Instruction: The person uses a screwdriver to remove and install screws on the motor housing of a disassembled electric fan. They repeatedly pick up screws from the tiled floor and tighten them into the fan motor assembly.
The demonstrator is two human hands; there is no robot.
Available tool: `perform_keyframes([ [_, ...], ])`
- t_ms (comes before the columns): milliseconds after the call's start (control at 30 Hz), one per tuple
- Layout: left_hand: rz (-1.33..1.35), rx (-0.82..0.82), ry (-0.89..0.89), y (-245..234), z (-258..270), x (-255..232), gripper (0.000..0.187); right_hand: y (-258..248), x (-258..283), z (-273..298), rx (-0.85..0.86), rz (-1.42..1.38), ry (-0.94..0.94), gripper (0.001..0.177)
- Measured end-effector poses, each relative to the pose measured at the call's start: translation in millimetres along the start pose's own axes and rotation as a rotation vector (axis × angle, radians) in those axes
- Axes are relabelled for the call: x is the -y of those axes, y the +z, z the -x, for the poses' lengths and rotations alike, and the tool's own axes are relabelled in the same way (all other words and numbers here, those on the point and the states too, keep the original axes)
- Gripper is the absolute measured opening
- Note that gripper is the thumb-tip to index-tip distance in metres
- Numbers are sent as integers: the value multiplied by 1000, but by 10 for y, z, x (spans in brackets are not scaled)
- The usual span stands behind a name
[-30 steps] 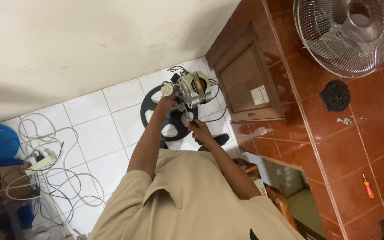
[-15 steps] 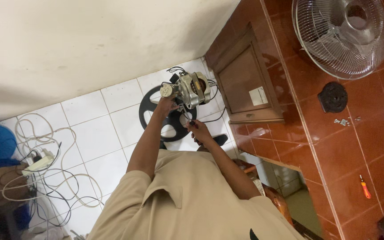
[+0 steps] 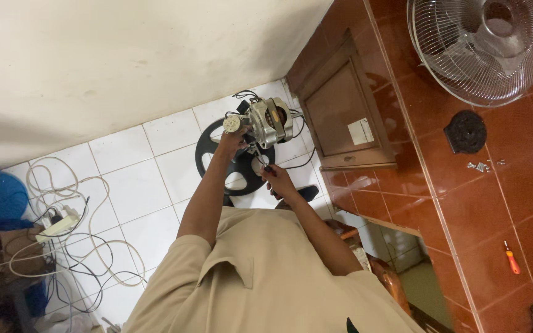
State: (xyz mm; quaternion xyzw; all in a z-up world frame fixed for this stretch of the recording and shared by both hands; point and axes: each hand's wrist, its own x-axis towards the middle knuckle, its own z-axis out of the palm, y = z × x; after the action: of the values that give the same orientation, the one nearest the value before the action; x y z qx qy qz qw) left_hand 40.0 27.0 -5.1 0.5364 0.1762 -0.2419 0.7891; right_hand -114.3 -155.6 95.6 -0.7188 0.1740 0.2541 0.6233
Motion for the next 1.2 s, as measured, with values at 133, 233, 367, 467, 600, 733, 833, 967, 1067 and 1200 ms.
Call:
perform_keyframes([
  [133, 20, 2, 49, 29, 9, 12, 23, -15, -71, -27, -11, 4, 30, 34],
  [233, 14, -10, 49, 32, 21, 12, 26, -17, -114, -53, 4, -38, -21, 32],
  [367, -64, 2, 69, 22, 50, 3, 29, -22, -151, -82, -9, -24, 7, 34],
  [467, -130, 44, 26, -11, 62, -19, 30, -15, -164, -94, -2, -23, 0, 34],
  [600, -137, 33, 2, -27, 48, -35, 35, -9, -165, -88, -9, -3, -5, 35],
  [733, -99, 57, 3, -50, 52, -25, 38, 0, -149, -64, -18, -3, 7, 35],
  [833, -74, 26, -14, -37, 48, -8, 37, -1, -140, -64, -20, -6, 16, 34],
  [967, -66, -1, -33, 34, 1, -16, 34, -15, -142, -71, -20, 3, 20, 33],
  [1067, -96, -62, -66, 75, -31, -26, 29, -21, -141, -73, -12, 1, -2, 33],
  [1200, -94, -41, -2, 78, -31, -12, 26, -26, -108, -56, -20, 34, 4, 33],
])
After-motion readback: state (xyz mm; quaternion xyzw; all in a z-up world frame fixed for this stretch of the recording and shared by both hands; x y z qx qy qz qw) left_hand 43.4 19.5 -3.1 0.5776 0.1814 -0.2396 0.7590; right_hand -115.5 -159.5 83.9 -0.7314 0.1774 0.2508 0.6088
